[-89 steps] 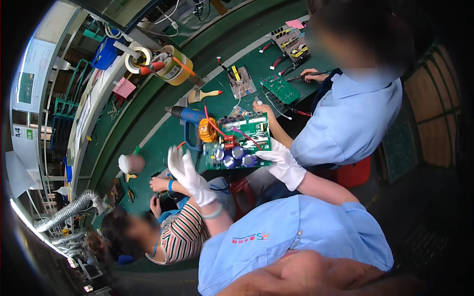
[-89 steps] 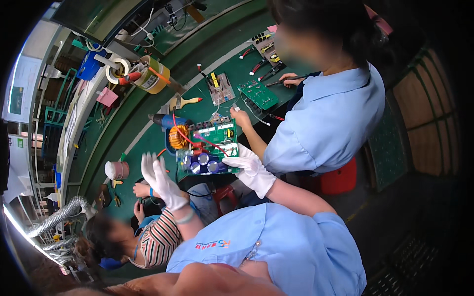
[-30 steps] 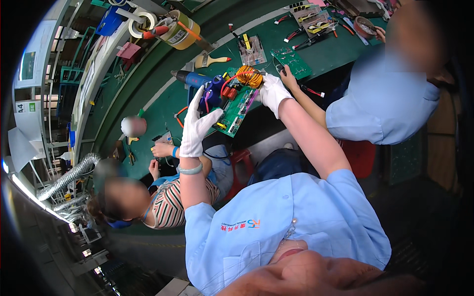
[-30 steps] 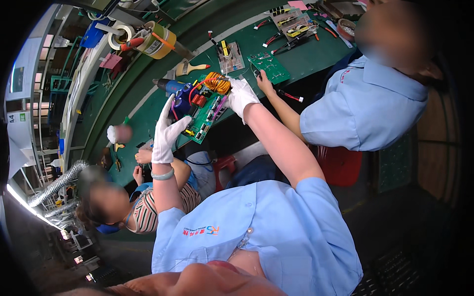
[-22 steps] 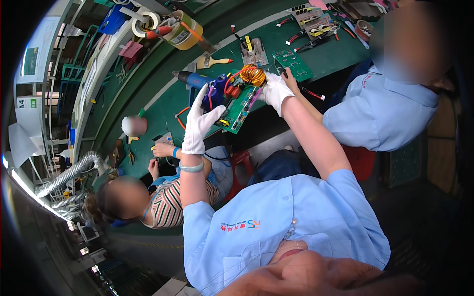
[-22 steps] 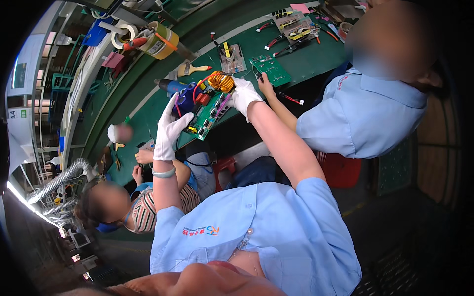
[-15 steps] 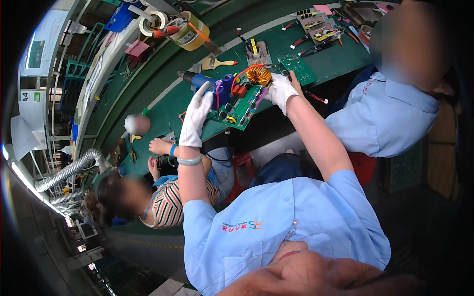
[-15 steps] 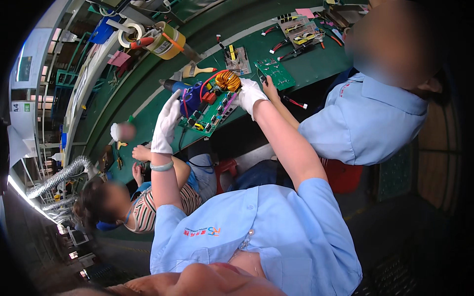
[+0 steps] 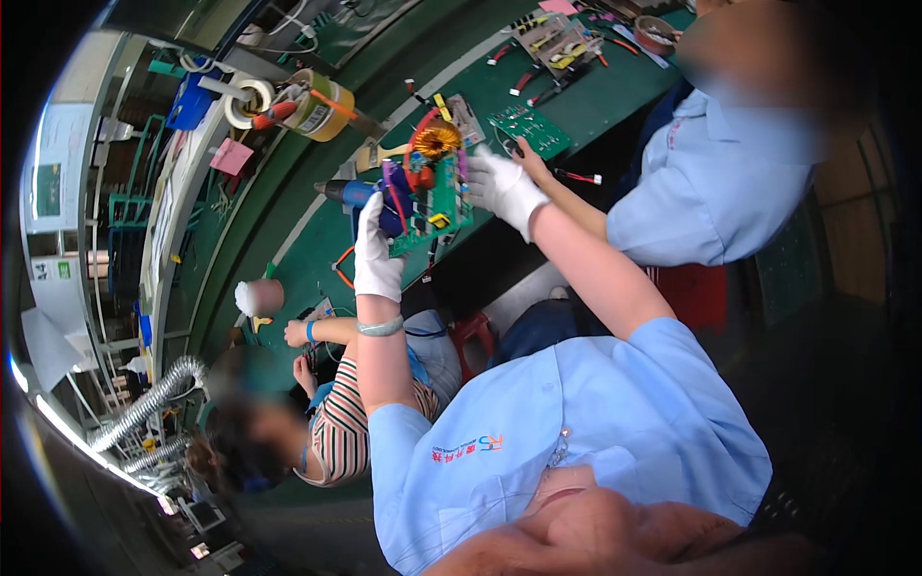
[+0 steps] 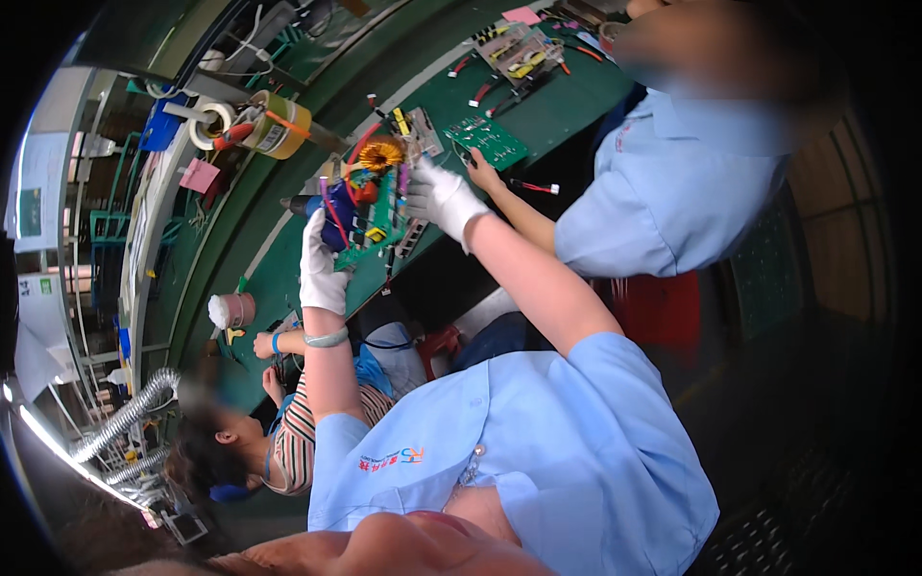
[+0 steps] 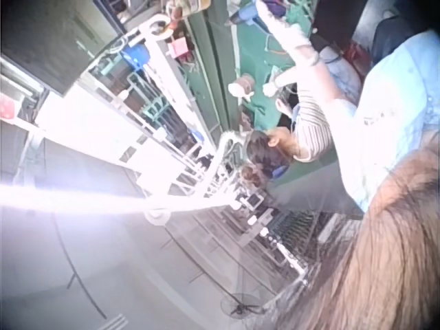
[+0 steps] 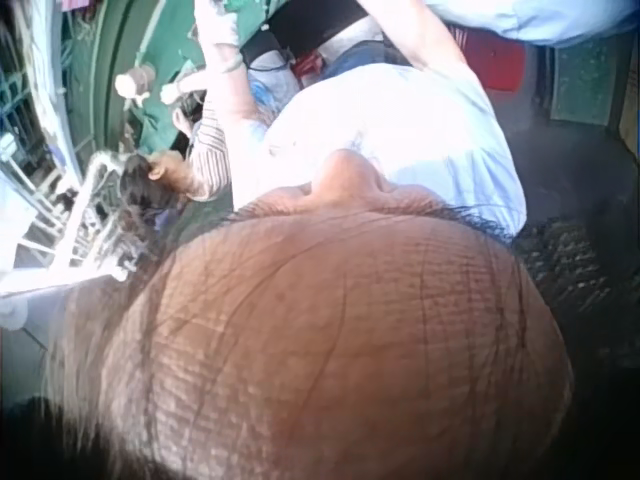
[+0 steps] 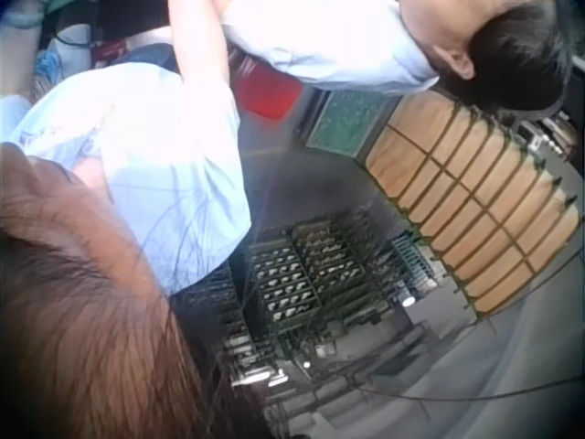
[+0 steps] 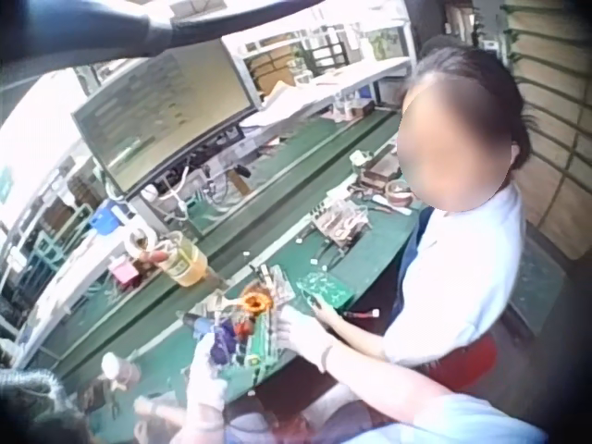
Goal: The person picks up a green circuit board from a rack and places it on a workbench. They use a small metal tool to scrape and clean the surface of the board, focusing on specific areas. The person then walks through the factory floor to another workstation and hands the board to a coworker.
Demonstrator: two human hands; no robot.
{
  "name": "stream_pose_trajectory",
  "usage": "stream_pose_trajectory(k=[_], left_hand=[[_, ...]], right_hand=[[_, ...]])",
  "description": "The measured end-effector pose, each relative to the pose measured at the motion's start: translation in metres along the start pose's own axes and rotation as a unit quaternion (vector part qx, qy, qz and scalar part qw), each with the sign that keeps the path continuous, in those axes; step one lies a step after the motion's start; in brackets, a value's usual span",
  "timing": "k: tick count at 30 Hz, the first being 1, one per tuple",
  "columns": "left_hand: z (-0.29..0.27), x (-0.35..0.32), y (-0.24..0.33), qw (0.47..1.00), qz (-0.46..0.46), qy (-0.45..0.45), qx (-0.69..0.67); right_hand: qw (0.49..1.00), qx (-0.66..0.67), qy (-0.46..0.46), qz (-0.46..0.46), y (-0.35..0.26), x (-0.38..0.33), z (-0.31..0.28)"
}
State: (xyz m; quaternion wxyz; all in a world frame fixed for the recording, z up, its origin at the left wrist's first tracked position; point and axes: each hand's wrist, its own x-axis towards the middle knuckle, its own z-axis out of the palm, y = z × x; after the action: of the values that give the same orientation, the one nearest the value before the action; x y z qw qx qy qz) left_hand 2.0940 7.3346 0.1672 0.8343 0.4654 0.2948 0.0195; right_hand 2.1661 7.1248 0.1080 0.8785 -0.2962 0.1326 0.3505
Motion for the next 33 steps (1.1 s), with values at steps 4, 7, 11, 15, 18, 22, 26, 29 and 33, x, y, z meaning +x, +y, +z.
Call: stream_pose_trajectory(k=[4,7,11,15,18,22,26,29,33], left_hand=[[0.001,0.004,-0.006,0.998,0.054,-0.01,-0.017],[0.0,0.001,-0.003,0.996,0.091,-0.014,-0.009],[-0.004,0.003,0.005,0.996,0.09,0.004,0.01],[-0.001,-0.001,0.007,0.994,0.108,0.026,0.022],[0.002,0.001,0.004,0.992,0.107,0.053,0.047],[0.005,0.0,0.001,0.99,0.129,0.026,0.044],[0.012,-0.001,-0.007,0.988,0.15,0.009,0.028],[0.013,0.0,-0.004,0.991,0.134,0.0,0.028],[0.02,-0.006,-0.004,0.988,0.151,0.003,0.042]], right_hand=[[0.817,-0.411,-0.047,-0.401,0.07,-0.04,-0.027],[0.635,-0.504,-0.1,-0.577,0.085,-0.089,0.021],[0.584,-0.588,-0.061,-0.557,0.09,-0.094,0.034],[0.594,-0.592,-0.06,-0.541,0.082,-0.098,0.042],[0.6,-0.59,-0.051,-0.537,0.083,-0.093,0.041],[0.593,-0.607,-0.052,-0.526,0.079,-0.1,0.04],[0.61,-0.601,-0.047,-0.514,0.074,-0.103,0.035],[0.615,-0.592,-0.045,-0.52,0.074,-0.105,0.033],[0.613,-0.602,-0.039,-0.51,0.071,-0.109,0.034]])
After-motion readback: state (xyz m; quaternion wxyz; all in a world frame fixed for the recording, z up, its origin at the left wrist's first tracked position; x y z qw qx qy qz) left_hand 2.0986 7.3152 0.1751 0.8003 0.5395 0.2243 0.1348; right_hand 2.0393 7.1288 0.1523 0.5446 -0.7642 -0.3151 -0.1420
